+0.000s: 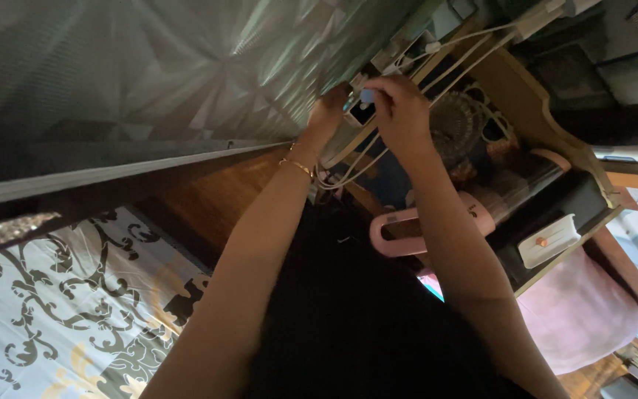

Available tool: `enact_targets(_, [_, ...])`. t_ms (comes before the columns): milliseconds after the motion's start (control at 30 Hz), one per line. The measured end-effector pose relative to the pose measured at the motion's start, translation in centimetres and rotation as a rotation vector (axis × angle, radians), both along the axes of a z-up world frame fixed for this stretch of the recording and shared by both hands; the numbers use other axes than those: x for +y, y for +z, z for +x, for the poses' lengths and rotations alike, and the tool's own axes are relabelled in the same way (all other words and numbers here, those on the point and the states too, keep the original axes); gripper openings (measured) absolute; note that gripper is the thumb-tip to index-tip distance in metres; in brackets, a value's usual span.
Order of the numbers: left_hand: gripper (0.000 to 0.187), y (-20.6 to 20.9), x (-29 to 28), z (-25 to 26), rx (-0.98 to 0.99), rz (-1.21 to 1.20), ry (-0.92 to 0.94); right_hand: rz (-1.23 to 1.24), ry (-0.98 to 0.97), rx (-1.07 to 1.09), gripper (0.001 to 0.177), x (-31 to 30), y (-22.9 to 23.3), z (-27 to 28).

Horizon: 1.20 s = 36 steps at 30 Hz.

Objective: Assembling a handheld vacuum, managing power cables, and placing it in a charging dock.

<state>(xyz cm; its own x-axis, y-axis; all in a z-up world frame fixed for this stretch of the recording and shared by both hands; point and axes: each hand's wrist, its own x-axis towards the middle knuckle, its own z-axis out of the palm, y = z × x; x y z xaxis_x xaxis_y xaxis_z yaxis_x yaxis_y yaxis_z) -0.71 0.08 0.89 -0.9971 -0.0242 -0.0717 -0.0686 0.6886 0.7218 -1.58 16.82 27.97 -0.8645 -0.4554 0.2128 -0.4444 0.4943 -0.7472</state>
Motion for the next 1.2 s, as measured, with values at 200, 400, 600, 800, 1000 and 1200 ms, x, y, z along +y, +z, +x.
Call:
enact_targets(200, [0.042,-3.1,0.5,-1.6,-0.184,0.169,0.064,0.013,0.022,-0.021,0.016,-0.1,-0.3,0.4])
enact_targets(400, [0.045,0.0,0.6,-1.1,-0.299,0.342,0.129,-0.001,0.023,-0.029,0.012,-0.1,-0.1,0.8])
enact_targets(600, [0.05,3.0,0.5,-1.8,-0.225,-0.353,-0.165,0.038,0.023,-0.039,0.013,0.3,0.2,1.2])
enact_targets(800, [0.045,4.2,0.2,-0.9,-0.344,-0.14,-0.072,0.007,0.04,-0.005,0.012,0.7,0.1,1.8])
enact_targets(1000, [0.055,11.4,0.3,0.7,-0.436,0.375,0.23,0.004,0.019,-0.022,0.012,0.8,0.5,2.2])
enact_targets(1200, [0.054,13.7,0.6,0.9,-0.406,0.131,0.112,0.009,0.01,-0.034,0.013,0.9,0.3,2.5])
